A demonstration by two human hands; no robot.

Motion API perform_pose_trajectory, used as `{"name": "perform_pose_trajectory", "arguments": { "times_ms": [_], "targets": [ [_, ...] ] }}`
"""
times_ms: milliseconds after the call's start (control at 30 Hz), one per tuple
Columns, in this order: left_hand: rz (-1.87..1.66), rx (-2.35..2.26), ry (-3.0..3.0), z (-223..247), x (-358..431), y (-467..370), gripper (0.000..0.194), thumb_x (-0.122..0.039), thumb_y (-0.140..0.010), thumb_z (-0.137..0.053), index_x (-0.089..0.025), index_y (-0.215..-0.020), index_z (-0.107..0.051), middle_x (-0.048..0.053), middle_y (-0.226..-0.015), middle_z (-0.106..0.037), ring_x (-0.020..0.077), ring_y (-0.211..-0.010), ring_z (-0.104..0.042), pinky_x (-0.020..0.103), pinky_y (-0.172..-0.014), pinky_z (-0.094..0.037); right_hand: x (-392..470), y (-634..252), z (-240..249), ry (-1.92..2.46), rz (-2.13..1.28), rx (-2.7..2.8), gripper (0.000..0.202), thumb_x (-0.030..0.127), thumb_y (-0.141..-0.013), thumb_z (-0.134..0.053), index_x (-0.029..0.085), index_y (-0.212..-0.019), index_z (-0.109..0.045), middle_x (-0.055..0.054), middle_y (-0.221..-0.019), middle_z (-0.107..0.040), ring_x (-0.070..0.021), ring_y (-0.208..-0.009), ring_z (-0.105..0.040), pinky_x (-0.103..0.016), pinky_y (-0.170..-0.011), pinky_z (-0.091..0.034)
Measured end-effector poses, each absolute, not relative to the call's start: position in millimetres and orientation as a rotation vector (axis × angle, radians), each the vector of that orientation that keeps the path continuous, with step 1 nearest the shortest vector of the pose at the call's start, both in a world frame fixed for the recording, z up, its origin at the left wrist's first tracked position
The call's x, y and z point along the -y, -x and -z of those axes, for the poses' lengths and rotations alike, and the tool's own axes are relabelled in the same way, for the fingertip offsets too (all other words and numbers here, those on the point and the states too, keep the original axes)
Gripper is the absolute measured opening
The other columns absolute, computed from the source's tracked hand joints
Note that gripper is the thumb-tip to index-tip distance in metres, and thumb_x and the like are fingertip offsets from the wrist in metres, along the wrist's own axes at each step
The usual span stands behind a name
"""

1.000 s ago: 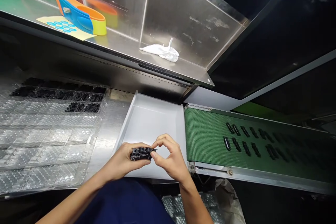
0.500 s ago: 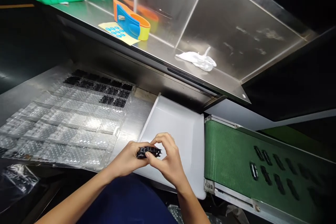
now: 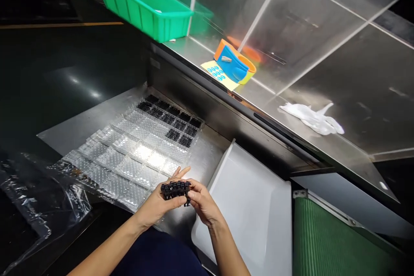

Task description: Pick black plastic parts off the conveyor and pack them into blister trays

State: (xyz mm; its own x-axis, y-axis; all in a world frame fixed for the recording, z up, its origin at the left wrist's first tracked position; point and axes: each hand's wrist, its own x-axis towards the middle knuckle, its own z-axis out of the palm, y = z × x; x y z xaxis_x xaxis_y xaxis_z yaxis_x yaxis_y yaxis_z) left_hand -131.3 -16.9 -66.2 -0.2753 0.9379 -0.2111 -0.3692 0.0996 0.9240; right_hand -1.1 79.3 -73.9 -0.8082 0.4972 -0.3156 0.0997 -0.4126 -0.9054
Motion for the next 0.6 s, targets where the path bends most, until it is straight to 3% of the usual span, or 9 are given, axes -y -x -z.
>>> {"name": "perform_pose_trajectory", "arguments": {
  "times_ms": [100,200,367,467,600],
  "targets": [
    [-1.45,-1.382,-0.748,77.2,25.9,157.7,0.047,-0.056,-0.07,-0.075,-0.029,-0.108,-0.074,0.002,-0.157,-0.035,0.031,-0.149,0.0,0.049,-0.119,0.006,-76.4,31.7,83.3,0.748,-2.404,1.617,0.054,0.062,-0.075,-0.06,0.017,-0.103,-0.07,-0.01,-0.094,-0.071,-0.0238,-0.086,-0.065,-0.036,-0.078,-0.052],
    [-1.415,-1.485,-0.76,94.8,30.0,182.7,0.06,-0.068,-0.071,-0.066,-0.033,-0.118,-0.069,0.003,-0.158,-0.03,0.0302,-0.149,0.004,0.05,-0.115,0.017,-73.9,63.2,96.1,0.727,-2.374,1.745,0.056,0.062,-0.08,-0.05,0.016,-0.105,-0.07,-0.01,-0.091,-0.072,-0.0228,-0.081,-0.066,-0.035,-0.074,-0.053],
    [-1.432,-1.606,-0.478,127.2,23.0,221.1,0.095,-0.076,-0.069,-0.061,-0.026,-0.146,-0.039,0.009,-0.161,-0.024,0.0299,-0.149,0.003,0.047,-0.118,0.008,-94.0,127.3,125.4,0.803,-2.017,2.086,0.045,0.049,-0.088,-0.042,0.014,-0.099,-0.068,-0.009,-0.085,-0.07,-0.0206,-0.077,-0.065,-0.031,-0.07,-0.053],
    [-1.423,-1.653,-0.335,138.9,21.2,240.5,0.092,-0.074,-0.079,-0.048,-0.025,-0.152,-0.022,0.008,-0.164,-0.01,0.0285,-0.149,0.006,0.046,-0.119,0.003,-132.4,172.3,147.1,0.892,-1.614,2.302,0.032,0.039,-0.085,-0.053,0.015,-0.101,-0.066,-0.008,-0.093,-0.069,-0.0218,-0.087,-0.063,-0.033,-0.079,-0.051],
    [-1.394,-1.681,-0.192,146.9,35.3,256.5,0.081,-0.072,-0.086,-0.038,-0.03,-0.152,-0.02,0.004,-0.165,-0.008,0.0266,-0.149,-0.001,0.042,-0.12,-0.006,-187.7,226.0,176.5,0.963,-1.063,2.551,0.041,0.03,-0.076,-0.065,0.014,-0.113,-0.062,-0.014,-0.116,-0.062,-0.0291,-0.11,-0.055,-0.041,-0.098,-0.042]
  ]
}}
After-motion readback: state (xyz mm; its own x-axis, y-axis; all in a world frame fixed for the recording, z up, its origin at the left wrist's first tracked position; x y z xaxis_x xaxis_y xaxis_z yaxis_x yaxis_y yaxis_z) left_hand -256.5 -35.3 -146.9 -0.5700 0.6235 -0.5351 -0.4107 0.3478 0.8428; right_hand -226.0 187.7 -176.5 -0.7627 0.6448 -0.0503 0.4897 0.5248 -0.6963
